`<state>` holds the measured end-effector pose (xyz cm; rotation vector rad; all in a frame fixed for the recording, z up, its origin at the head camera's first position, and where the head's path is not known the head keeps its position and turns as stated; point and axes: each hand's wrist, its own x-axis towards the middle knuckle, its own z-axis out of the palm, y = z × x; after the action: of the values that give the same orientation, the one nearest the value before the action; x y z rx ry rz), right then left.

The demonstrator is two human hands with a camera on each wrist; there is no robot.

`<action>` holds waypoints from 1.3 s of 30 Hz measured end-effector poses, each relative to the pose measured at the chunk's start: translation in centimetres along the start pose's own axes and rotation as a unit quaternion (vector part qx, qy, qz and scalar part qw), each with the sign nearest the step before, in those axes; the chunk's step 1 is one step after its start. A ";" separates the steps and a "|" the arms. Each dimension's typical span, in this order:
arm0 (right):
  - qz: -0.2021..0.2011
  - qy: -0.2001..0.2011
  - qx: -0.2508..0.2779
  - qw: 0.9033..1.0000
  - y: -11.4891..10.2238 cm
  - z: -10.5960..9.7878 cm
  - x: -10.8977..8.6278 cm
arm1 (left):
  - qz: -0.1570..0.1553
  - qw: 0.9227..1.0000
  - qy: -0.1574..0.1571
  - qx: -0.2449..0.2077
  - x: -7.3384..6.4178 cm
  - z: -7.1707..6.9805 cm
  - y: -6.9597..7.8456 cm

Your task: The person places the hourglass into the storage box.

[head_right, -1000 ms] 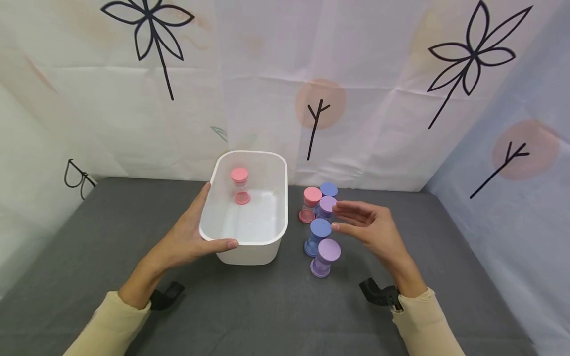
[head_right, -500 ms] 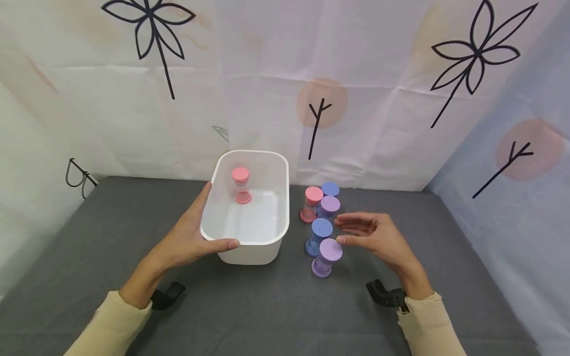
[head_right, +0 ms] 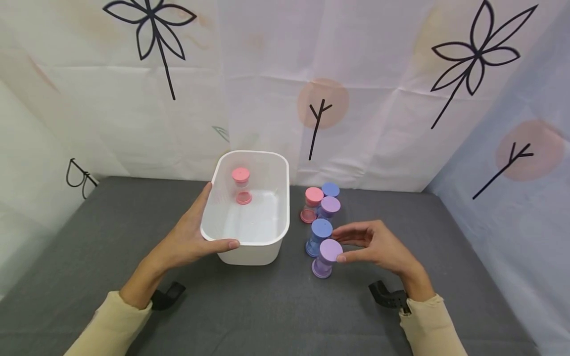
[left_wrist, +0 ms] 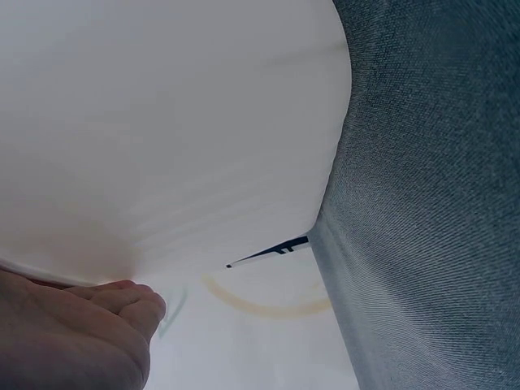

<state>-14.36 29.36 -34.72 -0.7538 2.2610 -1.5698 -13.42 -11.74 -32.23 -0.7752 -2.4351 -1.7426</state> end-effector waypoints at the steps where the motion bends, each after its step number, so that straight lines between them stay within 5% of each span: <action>1: -0.006 -0.006 -0.002 1.000 0.0 0.0 0.0 | -0.001 1.000 0.001 0.001 0.0 0.0 0.0; 39: -0.020 -0.024 -0.040 0.999 -0.3 2.6 1.0 | -0.004 1.000 0.002 0.004 0.0 0.0 0.0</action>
<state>-13.74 26.67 -35.32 -0.8533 2.2982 -1.4693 -13.40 -11.71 -32.19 -0.7617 -2.4451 -1.7340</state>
